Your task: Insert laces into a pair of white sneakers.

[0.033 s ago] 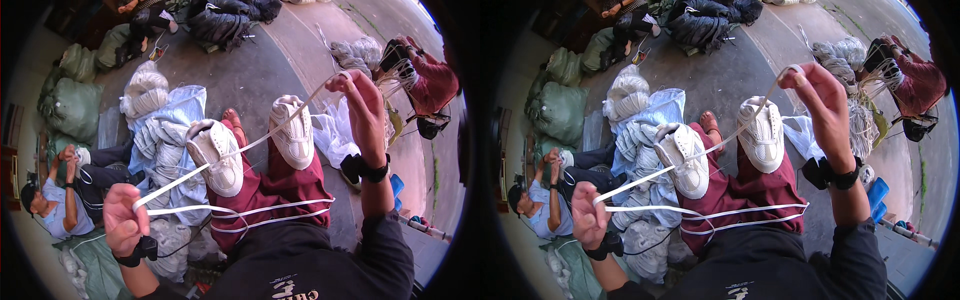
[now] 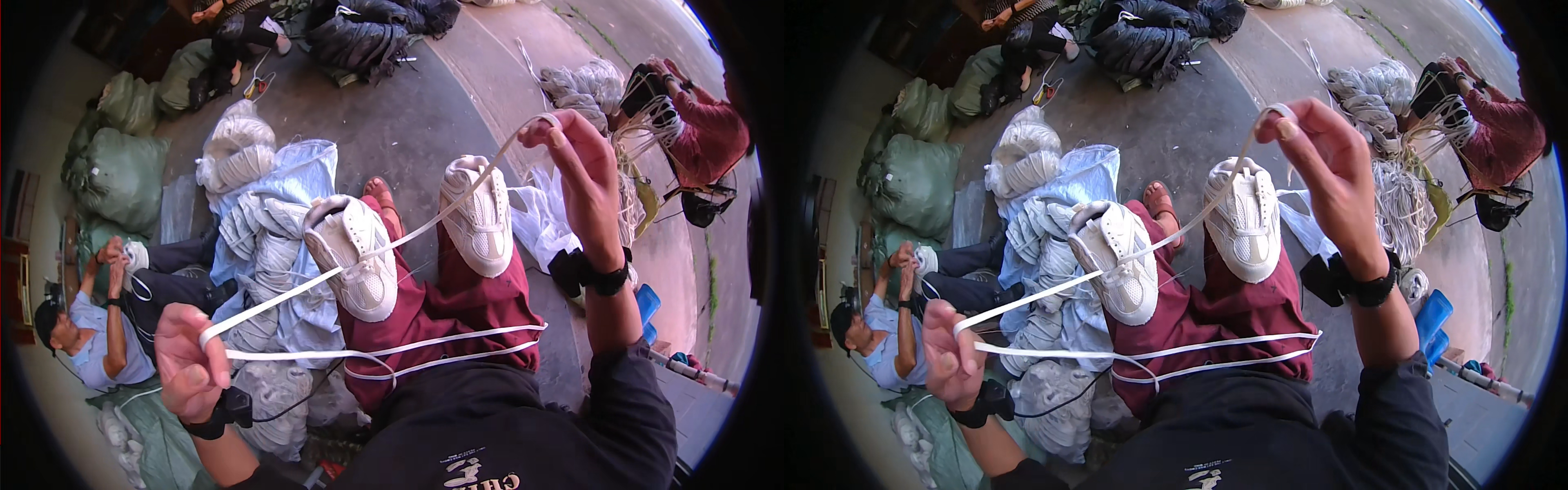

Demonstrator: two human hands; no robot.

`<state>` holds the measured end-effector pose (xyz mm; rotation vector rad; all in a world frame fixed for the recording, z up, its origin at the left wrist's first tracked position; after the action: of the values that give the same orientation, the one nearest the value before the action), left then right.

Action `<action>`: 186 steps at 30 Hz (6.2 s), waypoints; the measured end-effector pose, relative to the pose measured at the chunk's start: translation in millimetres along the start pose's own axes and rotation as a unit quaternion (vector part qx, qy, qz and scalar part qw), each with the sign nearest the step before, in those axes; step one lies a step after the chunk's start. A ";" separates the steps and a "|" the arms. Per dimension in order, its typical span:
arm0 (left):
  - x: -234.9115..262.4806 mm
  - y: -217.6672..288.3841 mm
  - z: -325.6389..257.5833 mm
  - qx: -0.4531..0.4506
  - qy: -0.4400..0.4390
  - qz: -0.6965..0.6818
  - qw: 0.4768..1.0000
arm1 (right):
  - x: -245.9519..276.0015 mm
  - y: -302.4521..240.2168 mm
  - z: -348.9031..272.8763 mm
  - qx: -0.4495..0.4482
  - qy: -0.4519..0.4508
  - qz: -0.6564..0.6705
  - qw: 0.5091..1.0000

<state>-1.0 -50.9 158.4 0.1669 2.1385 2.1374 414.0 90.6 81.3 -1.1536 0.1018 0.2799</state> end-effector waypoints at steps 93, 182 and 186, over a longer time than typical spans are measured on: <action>-149.6 -170.5 -32.3 0.036 0.064 0.040 0.996 | -115.6 96.2 -190.6 -0.439 -0.192 0.310 0.821; -240.6 -202.4 88.7 0.088 -0.108 0.076 0.987 | 169.1 25.0 -84.3 -0.125 0.210 0.089 0.966; -241.1 -200.3 95.1 0.083 -0.109 0.083 0.987 | 156.8 23.2 -84.2 -0.168 0.162 0.064 0.970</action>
<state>252.5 4.9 -41.3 0.5852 2.2384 1.9117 563.8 48.5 -8.3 -1.5268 0.4308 0.2256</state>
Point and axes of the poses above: each hand's wrist, its own z-axis towards the middle knuckle, its own x-axis out of the back of the hand, y = z × x, the point moved 3 cm from there along z, towards the middle knuckle, and after that the axes turned 13 degrees about z, right-handed, at the moved point
